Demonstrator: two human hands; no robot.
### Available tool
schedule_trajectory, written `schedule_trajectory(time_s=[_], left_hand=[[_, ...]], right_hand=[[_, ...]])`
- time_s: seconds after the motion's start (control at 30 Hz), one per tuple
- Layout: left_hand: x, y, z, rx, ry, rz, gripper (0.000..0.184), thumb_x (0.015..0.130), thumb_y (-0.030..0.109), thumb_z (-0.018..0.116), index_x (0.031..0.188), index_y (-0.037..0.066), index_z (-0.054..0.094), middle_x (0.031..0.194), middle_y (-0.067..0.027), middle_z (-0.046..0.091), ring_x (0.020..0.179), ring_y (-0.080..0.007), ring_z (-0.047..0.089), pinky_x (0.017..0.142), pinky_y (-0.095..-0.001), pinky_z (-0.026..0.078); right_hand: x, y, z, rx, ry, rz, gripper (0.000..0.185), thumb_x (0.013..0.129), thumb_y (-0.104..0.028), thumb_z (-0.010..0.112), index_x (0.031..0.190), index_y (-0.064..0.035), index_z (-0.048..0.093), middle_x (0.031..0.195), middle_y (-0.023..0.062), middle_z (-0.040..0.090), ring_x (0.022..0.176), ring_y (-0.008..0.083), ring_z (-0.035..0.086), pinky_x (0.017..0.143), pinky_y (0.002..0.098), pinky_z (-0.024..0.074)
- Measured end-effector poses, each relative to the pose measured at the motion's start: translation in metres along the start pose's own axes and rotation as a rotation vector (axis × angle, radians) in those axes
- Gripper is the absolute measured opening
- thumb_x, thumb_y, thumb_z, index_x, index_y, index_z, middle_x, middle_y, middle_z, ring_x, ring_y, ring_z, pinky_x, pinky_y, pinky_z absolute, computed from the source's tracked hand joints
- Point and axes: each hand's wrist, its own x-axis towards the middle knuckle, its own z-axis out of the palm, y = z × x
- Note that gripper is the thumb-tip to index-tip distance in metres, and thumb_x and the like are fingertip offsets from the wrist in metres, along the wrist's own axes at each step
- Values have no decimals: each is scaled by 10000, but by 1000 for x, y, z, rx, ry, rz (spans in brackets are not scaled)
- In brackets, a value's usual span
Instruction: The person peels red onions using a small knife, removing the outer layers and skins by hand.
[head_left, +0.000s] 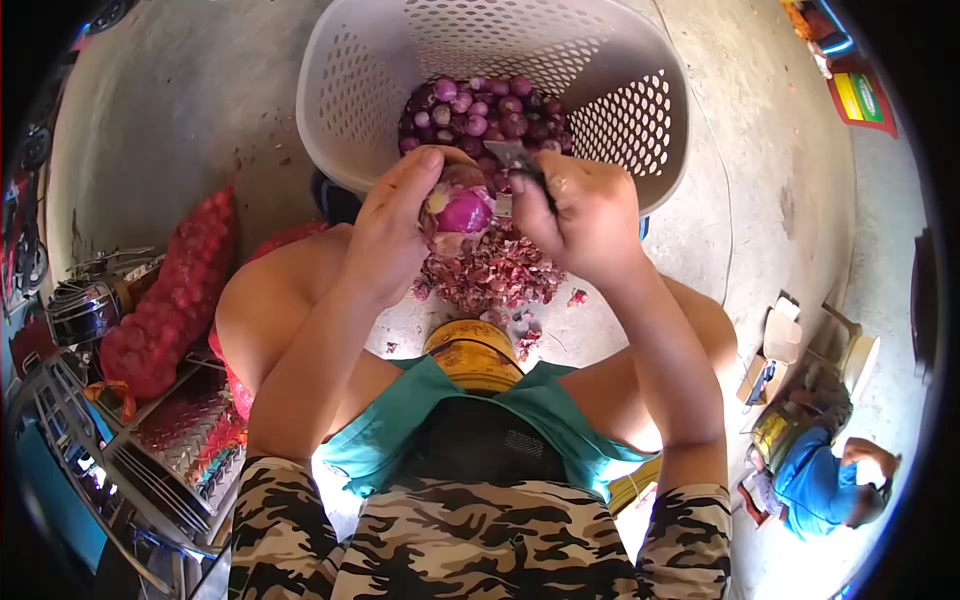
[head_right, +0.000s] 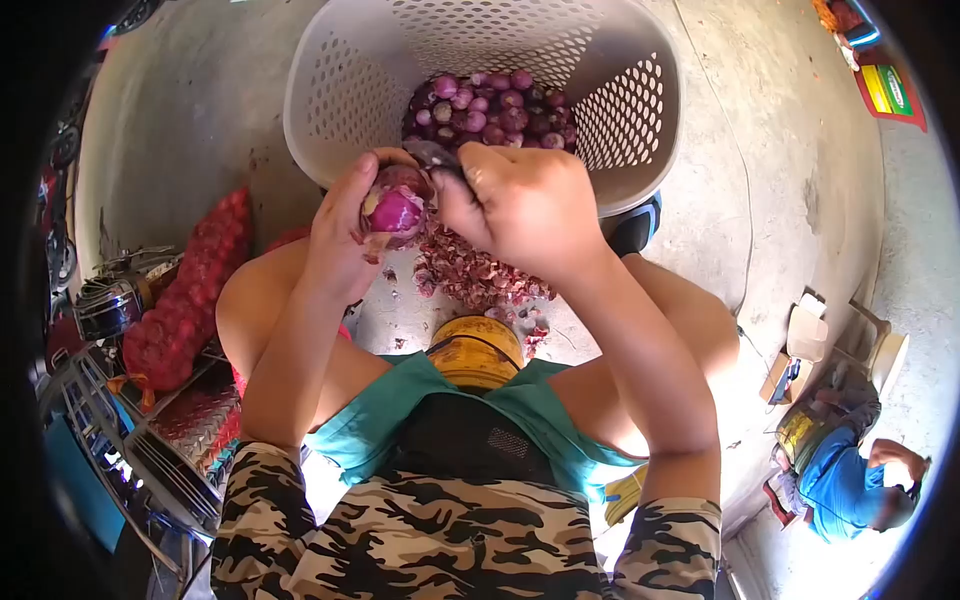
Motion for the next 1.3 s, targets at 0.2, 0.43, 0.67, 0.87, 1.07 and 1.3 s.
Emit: schedule_trajectory(time_s=[0.2, 0.43, 0.67, 0.87, 1.07, 1.3], left_hand=[[1, 6, 6, -40, 79, 4, 301, 993, 308, 416, 1024, 52, 571, 895, -24, 622, 731, -75, 584, 588, -215, 466], [2, -2, -2, 125, 18, 184, 283, 1000, 261, 413, 1030, 25, 565, 925, -35, 616, 841, -71, 558, 776, -231, 451], [0, -1, 0, 120, 14, 213, 273, 999, 249, 420, 1049, 17, 555, 946, -45, 619, 873, -82, 562, 804, -233, 448], [-1, 0, 2, 70, -3, 217, 296, 1001, 276, 416, 1086, 21, 541, 969, -59, 628, 903, -101, 584, 802, -251, 477], [0, -1, 5, 20, 140, 259, 366, 1005, 328, 363, 1177, 30, 488, 1035, -97, 604, 868, -158, 613, 687, -269, 526], [-3, 4, 0, 11, -15, 281, 296, 1003, 255, 408, 1153, 17, 501, 1039, -85, 592, 934, -128, 580, 810, -277, 498]], right_hand=[[3, 3, -3, 108, -84, -17, 333, 798, -306, 663, 668, -46, 500, 553, 115, 528, 509, 302, 566, 450, 387, 443], [-1, -2, 9, 171, -67, 30, 325, 813, -298, 655, 662, -50, 507, 531, 112, 513, 493, 298, 558, 439, 385, 435], [-1, -8, 9, 153, -26, 69, 293, 816, -242, 641, 634, -58, 502, 534, 106, 514, 486, 297, 554, 428, 397, 425], [-3, -8, 12, 206, 30, 120, 290, 830, -213, 622, 619, -55, 501, 523, 118, 506, 472, 301, 539, 423, 395, 417], [-1, -10, 9, 348, 68, 293, 310, 860, -190, 591, 609, -41, 488, 508, 130, 479, 452, 301, 508, 433, 387, 393], [-2, -4, 10, 317, 49, 142, 331, 852, -261, 614, 652, -36, 478, 507, 129, 467, 461, 309, 511, 443, 385, 395]])
